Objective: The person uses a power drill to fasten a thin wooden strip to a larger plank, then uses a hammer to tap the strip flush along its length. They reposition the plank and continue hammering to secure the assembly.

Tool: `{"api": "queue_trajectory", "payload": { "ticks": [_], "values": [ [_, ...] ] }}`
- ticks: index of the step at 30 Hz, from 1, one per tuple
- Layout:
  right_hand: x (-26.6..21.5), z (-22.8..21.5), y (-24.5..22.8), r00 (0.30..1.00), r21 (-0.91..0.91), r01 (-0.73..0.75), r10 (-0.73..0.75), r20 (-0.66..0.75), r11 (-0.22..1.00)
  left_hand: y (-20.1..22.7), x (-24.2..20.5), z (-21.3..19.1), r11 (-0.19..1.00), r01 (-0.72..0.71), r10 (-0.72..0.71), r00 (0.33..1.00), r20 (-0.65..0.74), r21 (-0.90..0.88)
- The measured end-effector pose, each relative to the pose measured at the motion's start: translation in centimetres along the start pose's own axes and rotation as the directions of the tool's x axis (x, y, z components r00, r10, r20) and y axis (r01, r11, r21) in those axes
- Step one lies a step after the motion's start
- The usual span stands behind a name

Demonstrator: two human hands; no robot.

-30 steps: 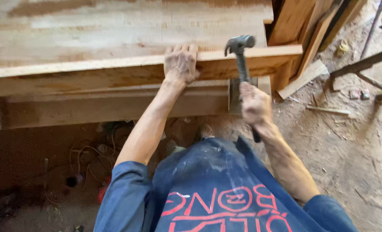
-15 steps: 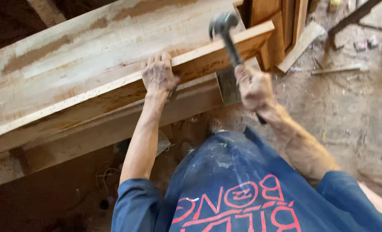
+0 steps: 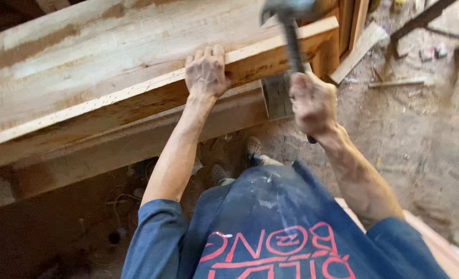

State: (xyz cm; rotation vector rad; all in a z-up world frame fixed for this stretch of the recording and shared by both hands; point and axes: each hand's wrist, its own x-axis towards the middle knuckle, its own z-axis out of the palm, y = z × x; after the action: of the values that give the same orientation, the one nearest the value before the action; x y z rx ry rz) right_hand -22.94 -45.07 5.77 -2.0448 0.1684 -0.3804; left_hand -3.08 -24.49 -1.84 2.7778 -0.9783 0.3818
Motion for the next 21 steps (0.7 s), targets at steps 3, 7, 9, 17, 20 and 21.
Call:
{"api": "queue_trajectory", "payload": {
  "ticks": [3,7,9,17,20,21],
  "values": [
    [0.5,0.9,1.2,0.965,-0.031,0.243,-0.245,-0.096,0.969,0.1,0.5,-0.4,0.998,0.058,-0.056,0.995,0.085,-0.023],
    [0.0,3.2,1.2,0.984,-0.148,-0.136,0.151,0.093,0.98,0.7,0.2,-1.5,0.992,0.062,-0.056,0.997,0.056,-0.108],
    [0.0,2.7,0.8,0.927,-0.077,-0.333,0.341,0.152,0.94,0.7,0.1,-2.0,0.999,-0.016,0.013,0.993,-0.119,-0.03],
    [0.1,-2.2,3.0,0.959,0.063,0.178,-0.159,-0.234,0.982,1.0,0.6,-2.8,0.997,0.052,-0.05,0.998,0.041,-0.062],
    [-0.2,-1.5,3.8,0.998,-0.329,-0.051,0.033,-0.063,0.943,1.1,0.5,-2.6,0.997,0.046,-0.045,0.999,0.019,-0.062],
    [-0.5,-1.7,3.8,0.972,-0.264,-0.233,0.231,-0.041,0.936,1.1,0.2,-2.5,0.997,0.054,-0.053,0.998,0.032,-0.053]
  ]
}}
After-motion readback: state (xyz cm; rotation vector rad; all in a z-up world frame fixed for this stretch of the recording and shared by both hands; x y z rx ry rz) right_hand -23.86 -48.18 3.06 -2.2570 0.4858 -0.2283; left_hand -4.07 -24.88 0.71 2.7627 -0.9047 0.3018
